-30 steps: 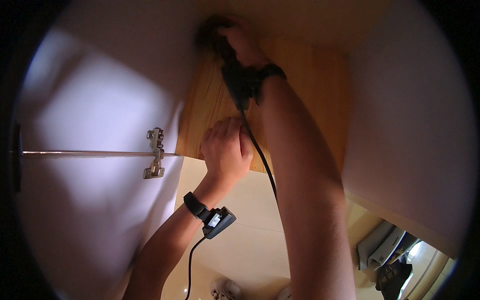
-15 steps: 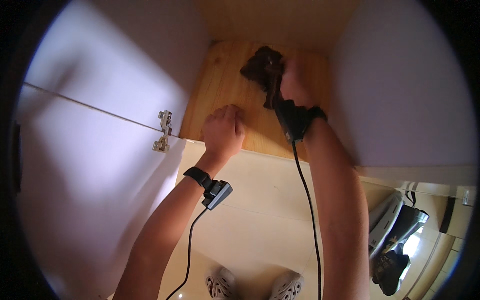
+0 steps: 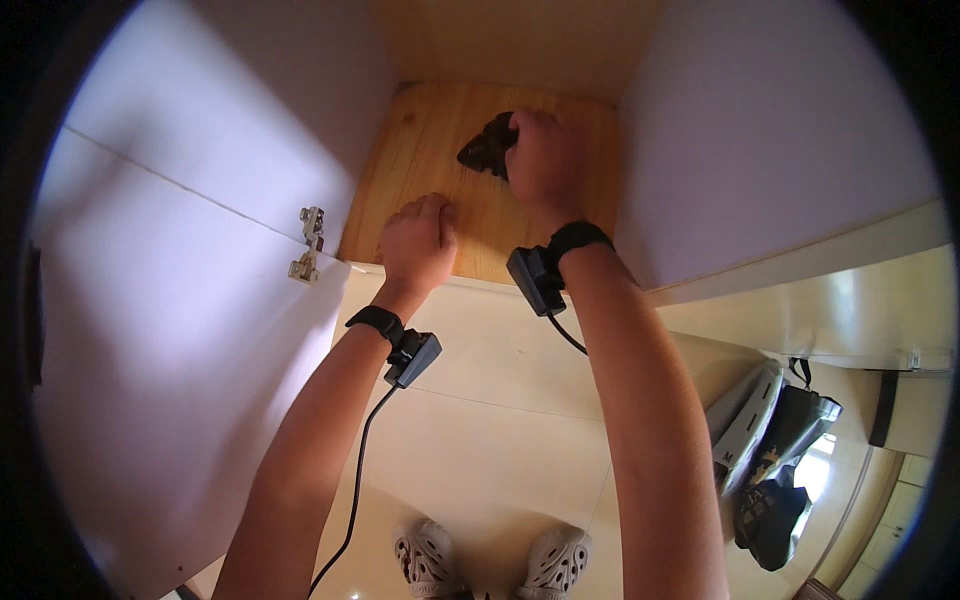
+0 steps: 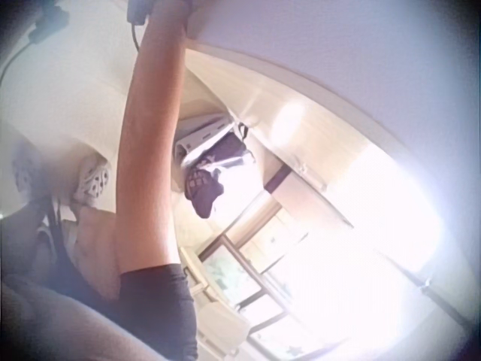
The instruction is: Clean the inside of a shoe cabinet and organize shoes.
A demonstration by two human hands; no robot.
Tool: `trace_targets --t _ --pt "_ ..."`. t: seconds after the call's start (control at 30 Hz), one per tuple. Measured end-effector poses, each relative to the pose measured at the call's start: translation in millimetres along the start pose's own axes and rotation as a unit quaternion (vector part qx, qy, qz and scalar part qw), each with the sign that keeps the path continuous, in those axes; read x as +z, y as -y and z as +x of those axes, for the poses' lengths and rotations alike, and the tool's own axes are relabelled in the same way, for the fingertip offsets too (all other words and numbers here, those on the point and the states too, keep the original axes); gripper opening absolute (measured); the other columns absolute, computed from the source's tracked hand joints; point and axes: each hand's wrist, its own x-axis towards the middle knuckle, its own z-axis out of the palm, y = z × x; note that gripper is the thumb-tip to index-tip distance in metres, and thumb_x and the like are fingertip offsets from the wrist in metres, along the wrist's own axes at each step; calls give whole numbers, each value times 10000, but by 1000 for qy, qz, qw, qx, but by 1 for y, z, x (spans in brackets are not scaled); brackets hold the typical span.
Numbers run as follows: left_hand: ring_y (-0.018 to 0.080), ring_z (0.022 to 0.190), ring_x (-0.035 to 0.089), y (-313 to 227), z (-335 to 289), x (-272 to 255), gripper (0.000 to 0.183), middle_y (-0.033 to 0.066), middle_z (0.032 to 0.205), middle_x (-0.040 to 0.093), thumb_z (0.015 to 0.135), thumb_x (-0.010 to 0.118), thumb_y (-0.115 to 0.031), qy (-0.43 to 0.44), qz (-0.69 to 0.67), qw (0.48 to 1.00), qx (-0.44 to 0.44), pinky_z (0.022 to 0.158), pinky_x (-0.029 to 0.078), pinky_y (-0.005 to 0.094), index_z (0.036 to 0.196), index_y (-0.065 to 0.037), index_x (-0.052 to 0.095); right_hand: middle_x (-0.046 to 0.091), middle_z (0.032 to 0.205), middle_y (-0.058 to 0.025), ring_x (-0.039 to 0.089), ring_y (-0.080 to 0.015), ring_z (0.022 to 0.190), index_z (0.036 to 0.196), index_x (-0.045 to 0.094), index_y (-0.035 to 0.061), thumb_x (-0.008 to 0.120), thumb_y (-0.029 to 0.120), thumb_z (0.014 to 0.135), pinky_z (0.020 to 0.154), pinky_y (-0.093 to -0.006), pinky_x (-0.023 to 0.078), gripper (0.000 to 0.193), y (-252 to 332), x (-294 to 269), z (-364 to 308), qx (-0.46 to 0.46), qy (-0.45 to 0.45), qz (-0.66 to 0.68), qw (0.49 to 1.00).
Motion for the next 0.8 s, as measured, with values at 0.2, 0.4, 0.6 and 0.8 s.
trace_targets --t 0.2,0.4,0.6,0.8 --pt "359 814 668 0 -1 3 124 137 849 699 946 552 -167 -15 -6 1000 18 713 524 489 928 -79 637 718 1003 -137 622 -336 1033 955 716 59 639 224 788 920 -480 451 247 18 8 -3 40 62 -9 997" --pt "316 815 666 1 0 1 83 108 846 691 903 571 -143 11 32 999 18 720 515 458 929 -97 635 655 1189 -141 576 -350 1137 1123 654 56 684 322 786 975 -569 399 430 50 18 -5 76 145 -106 981" --pt "363 816 663 -6 4 0 124 143 844 693 943 555 -160 3 1 1000 3 723 525 496 941 -73 643 669 1140 -163 611 -361 1104 1156 618 65 755 350 768 898 -528 496 501 31 23 -3 63 105 -170 978" --pt "359 812 659 2 0 -1 112 142 859 694 921 574 -150 11 2 1000 -15 739 523 488 930 -67 648 705 1036 -232 692 -412 958 1143 637 16 721 246 811 815 -503 553 412 -21 8 14 97 151 -231 956"
